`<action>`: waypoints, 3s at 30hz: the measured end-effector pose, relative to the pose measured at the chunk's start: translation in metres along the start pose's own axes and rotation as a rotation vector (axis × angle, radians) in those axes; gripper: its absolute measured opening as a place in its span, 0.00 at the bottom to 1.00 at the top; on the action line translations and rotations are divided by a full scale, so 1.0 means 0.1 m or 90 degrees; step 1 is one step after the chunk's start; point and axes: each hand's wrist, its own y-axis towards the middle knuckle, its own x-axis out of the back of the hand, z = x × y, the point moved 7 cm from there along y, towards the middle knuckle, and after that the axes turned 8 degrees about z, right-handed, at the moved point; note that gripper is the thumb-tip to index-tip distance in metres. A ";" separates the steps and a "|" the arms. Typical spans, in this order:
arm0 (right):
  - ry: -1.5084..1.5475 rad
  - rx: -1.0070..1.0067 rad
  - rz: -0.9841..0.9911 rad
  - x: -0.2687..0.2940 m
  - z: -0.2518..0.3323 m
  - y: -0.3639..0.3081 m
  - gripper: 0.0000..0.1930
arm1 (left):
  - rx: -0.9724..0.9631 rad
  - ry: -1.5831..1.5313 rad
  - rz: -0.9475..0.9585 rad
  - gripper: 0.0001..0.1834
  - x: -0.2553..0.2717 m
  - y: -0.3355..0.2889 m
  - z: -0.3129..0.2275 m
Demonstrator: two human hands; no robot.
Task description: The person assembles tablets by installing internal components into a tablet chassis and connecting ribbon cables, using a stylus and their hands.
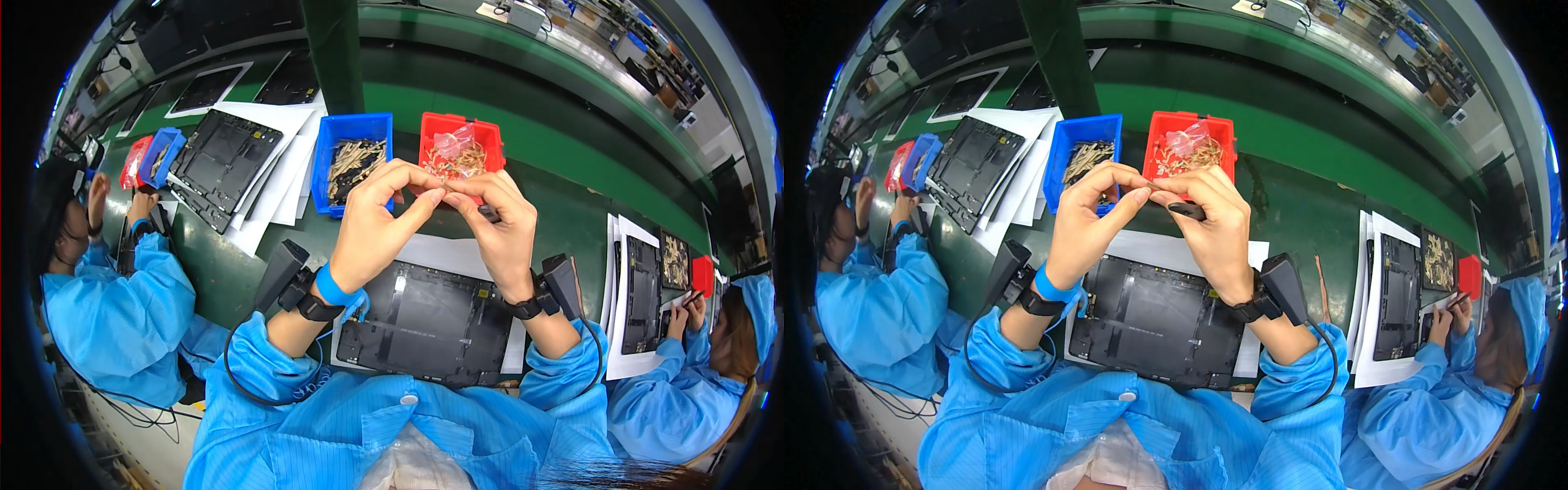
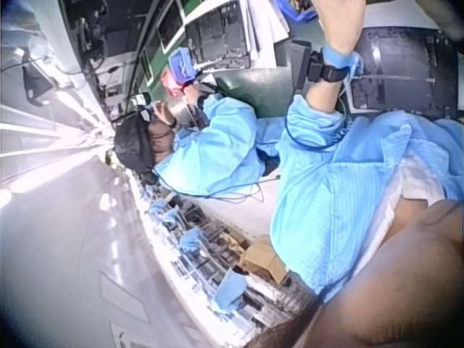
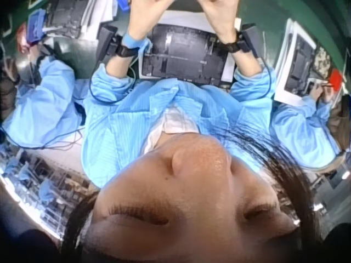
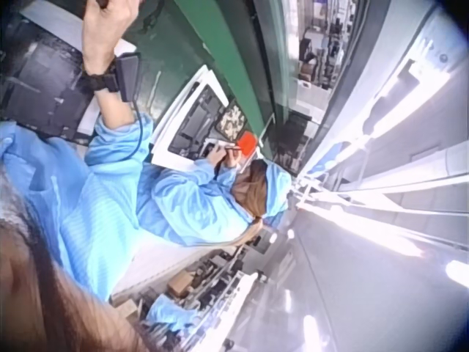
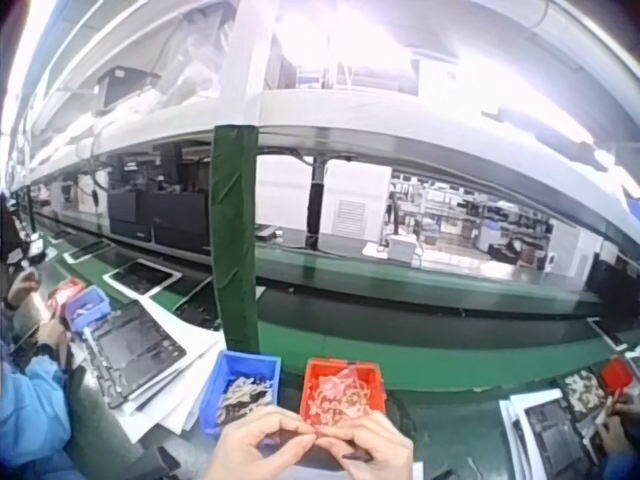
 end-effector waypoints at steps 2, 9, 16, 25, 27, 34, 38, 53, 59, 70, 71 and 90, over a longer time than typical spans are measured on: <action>-0.001 0.001 -0.002 -0.02 0.02 -0.01 0.10 | 0.008 0.003 -0.010 0.05 0.01 -0.02 -0.04; -0.030 -0.013 0.004 -0.03 0.06 -0.05 0.11 | -0.030 0.052 -0.029 0.04 0.05 -0.05 -0.13; 0.062 -0.017 0.098 0.14 0.12 0.10 0.14 | 0.172 -0.090 0.241 0.07 0.09 0.05 -0.02; 0.085 0.076 0.390 0.00 0.16 0.20 0.12 | 0.194 -0.265 0.471 0.09 -0.11 0.08 0.05; 0.090 0.075 0.405 0.00 0.14 0.22 0.12 | 0.181 -0.253 0.499 0.08 -0.14 0.10 0.05; 0.117 0.037 0.439 -0.06 -0.03 0.15 0.11 | 0.210 -0.340 0.466 0.08 -0.20 0.05 0.19; 0.157 0.066 0.339 0.02 -0.18 0.27 0.09 | 0.262 -0.378 0.292 0.06 -0.05 -0.02 0.31; 0.060 0.026 0.126 0.19 0.44 -0.18 0.09 | 0.271 -0.502 0.064 0.07 -0.06 -0.62 0.31; -0.146 0.263 0.200 -0.11 0.75 -0.66 0.14 | 0.275 -0.596 0.056 0.07 -0.14 -0.77 0.26; -0.287 0.401 0.188 -0.21 0.81 -0.72 0.09 | 0.300 -0.657 0.047 0.07 -0.17 -0.86 0.21; -0.287 0.401 0.189 -0.21 0.81 -0.72 0.09 | 0.301 -0.658 0.046 0.07 -0.17 -0.87 0.21; 0.201 -0.304 0.079 -0.59 -0.16 -0.86 0.07 | -0.049 0.488 0.169 0.14 0.22 -1.11 0.24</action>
